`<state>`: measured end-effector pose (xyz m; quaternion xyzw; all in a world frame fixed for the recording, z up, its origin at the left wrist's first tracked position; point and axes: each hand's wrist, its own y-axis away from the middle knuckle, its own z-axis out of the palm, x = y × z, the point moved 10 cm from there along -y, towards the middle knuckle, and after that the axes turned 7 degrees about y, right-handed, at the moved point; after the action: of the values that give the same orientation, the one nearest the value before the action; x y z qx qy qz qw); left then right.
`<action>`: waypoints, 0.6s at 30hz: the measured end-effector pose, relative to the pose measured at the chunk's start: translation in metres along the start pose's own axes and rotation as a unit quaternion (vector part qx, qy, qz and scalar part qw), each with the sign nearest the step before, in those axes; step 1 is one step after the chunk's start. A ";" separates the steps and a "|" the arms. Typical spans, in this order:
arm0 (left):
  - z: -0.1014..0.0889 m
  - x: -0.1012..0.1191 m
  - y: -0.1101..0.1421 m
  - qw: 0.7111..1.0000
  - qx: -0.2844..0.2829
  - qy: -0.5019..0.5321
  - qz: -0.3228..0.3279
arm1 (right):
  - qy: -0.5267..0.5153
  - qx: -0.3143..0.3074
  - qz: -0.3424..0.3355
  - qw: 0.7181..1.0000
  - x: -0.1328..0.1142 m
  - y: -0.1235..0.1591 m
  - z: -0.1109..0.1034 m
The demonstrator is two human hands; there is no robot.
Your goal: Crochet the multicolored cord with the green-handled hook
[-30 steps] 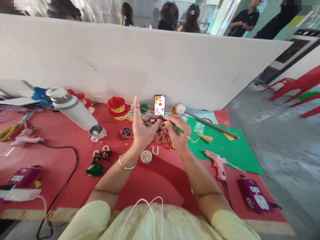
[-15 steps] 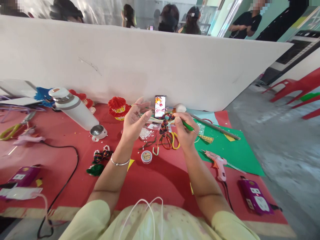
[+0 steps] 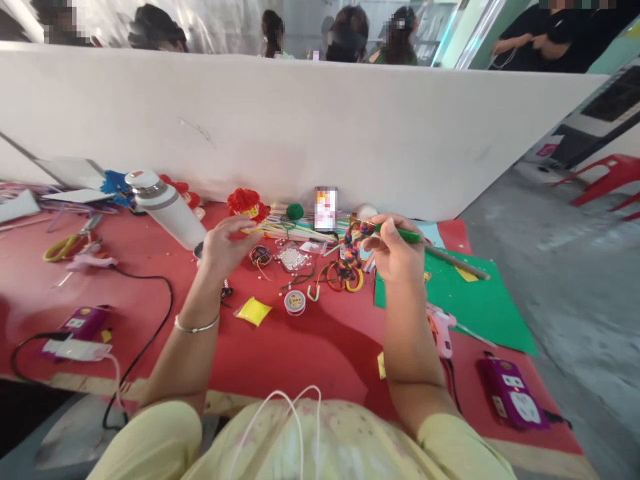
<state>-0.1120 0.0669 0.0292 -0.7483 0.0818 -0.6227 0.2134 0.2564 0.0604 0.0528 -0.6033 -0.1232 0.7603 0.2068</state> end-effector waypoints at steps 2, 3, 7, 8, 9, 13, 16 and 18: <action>0.031 0.014 0.007 0.997 -0.039 0.059 0.040 | -0.031 -0.028 0.040 0.998 0.005 0.002 0.011; 0.058 0.024 0.012 0.988 -0.085 0.117 0.058 | -0.044 -0.042 0.054 0.997 0.006 0.004 0.016; 0.169 0.058 0.044 0.941 -0.275 0.154 0.127 | -0.059 -0.081 0.079 0.992 0.004 0.007 0.032; 0.183 0.059 0.047 0.936 -0.286 0.163 0.128 | -0.055 -0.086 0.078 0.992 0.002 0.006 0.033; 0.188 0.057 0.045 0.936 -0.277 0.182 0.118 | -0.051 -0.087 0.073 0.992 0.000 0.006 0.032; 0.148 0.028 0.019 0.919 -0.162 0.358 -0.023 | -0.051 -0.066 0.074 0.994 -0.002 0.003 0.022; 0.102 0.032 0.001 0.878 -0.086 0.470 -0.033 | -0.065 -0.079 0.099 0.990 0.004 0.008 0.028; 0.084 0.046 -0.005 0.867 -0.049 0.496 0.005 | -0.067 -0.115 0.116 0.984 0.010 0.014 0.041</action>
<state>-0.0222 0.0713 0.0614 -0.3497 0.2111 -0.9061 0.1103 0.2121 0.0549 0.0479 -0.5810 -0.1521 0.7987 0.0377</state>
